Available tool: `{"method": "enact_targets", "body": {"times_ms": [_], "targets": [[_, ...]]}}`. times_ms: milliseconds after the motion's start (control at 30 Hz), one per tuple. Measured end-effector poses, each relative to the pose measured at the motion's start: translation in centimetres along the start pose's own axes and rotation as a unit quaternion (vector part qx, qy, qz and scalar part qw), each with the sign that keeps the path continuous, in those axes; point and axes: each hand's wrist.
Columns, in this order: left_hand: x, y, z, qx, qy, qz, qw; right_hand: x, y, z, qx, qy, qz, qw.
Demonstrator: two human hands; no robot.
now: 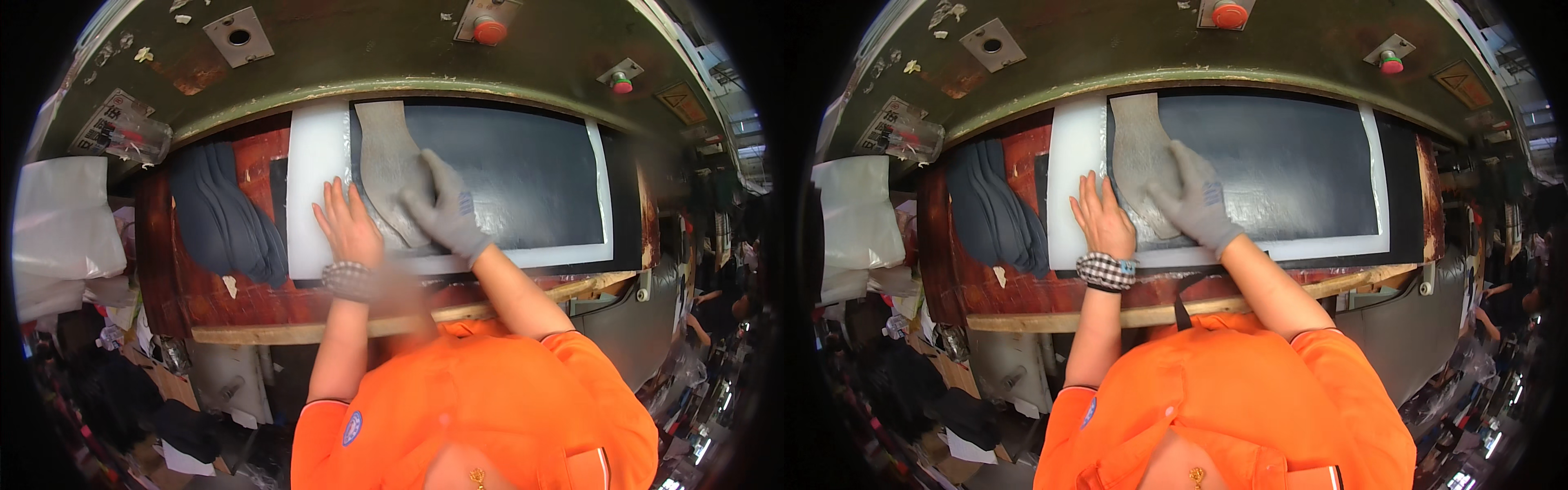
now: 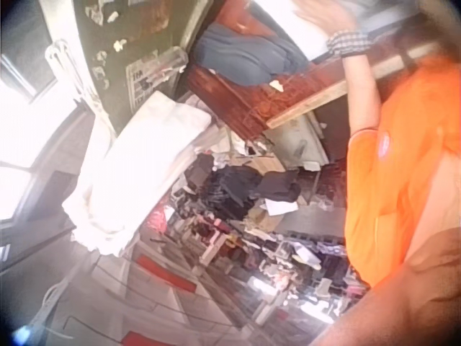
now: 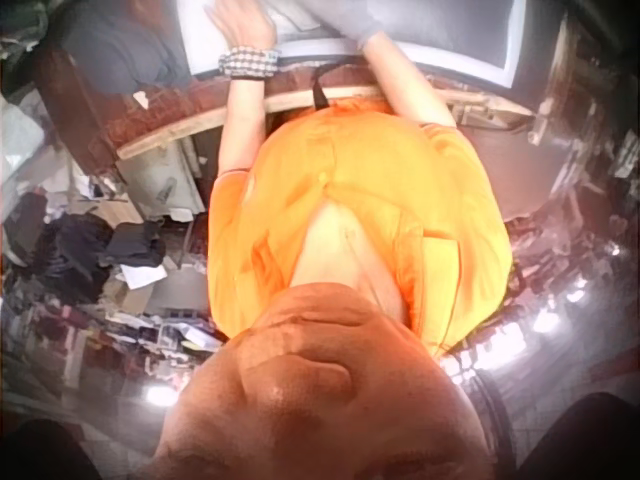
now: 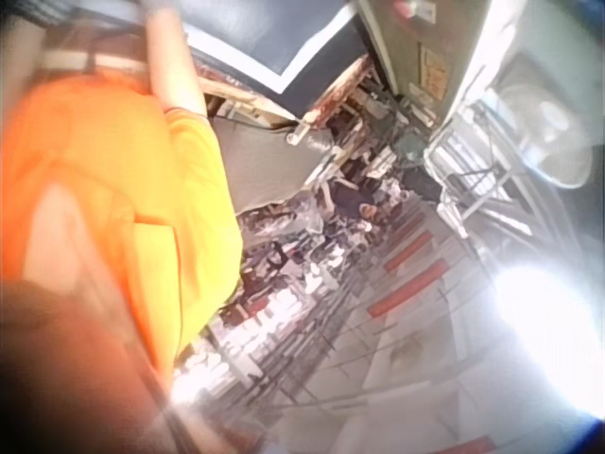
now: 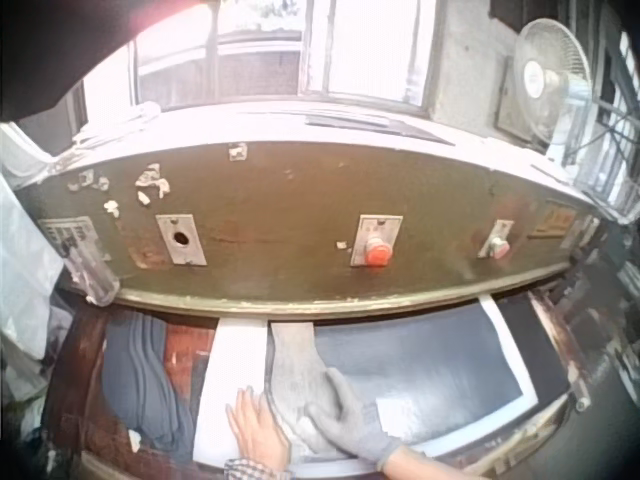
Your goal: The person places a large sheet of dark flexible material onto a cutting machine, aligns it, and operates the machine to cut multiple elongated pieces. The person removes the cut pieces and repeats the process with another sheet.
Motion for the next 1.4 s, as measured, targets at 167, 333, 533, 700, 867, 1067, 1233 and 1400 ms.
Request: {"method": "enact_targets", "body": {"times_ms": [167,333,533,700,867,1067,1233,1400], "targets": [[2.9,6.1,-0.8,-0.021,-0.043,0.062,0.997,-6.6,3.0,7.2,0.075,0.070,0.160,0.982],[1.6,10.9,-0.5,-0.028,-0.082,0.117,0.989,-20.9,10.0,11.3,0.048,-0.124,0.405,0.904],[0.9,8.4,0.6,0.000,-0.020,-0.018,1.000,-26.7,16.1,15.3,0.009,-0.220,0.430,0.876],[4.4,11.5,-0.2,0.010,-0.048,0.049,0.998,-25.8,16.1,16.4,0.005,-0.223,0.420,0.880],[3.7,12.2,-0.2,0.035,-0.061,0.099,0.993,-22.6,10.4,12.4,0.012,-0.140,0.357,0.924],[3.5,9.2,-0.2,0.049,-0.059,0.039,0.996,-15.7,0.2,13.2,-0.035,-0.105,0.128,0.986],[3.5,5.8,-0.4,0.039,-0.085,0.023,0.995,-16.4,-2.9,12.9,-0.055,-0.162,0.042,0.984],[-0.6,0.4,0.3,0.032,-0.094,-0.040,0.994,-15.6,-2.8,8.9,0.026,-0.136,0.133,0.981]]}}
Point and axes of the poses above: each hand's wrist, its own y-axis towards the middle knuckle, its own x-axis out of the palm, z = x × y, and after that the axes turned 11 degrees about y, right-handed
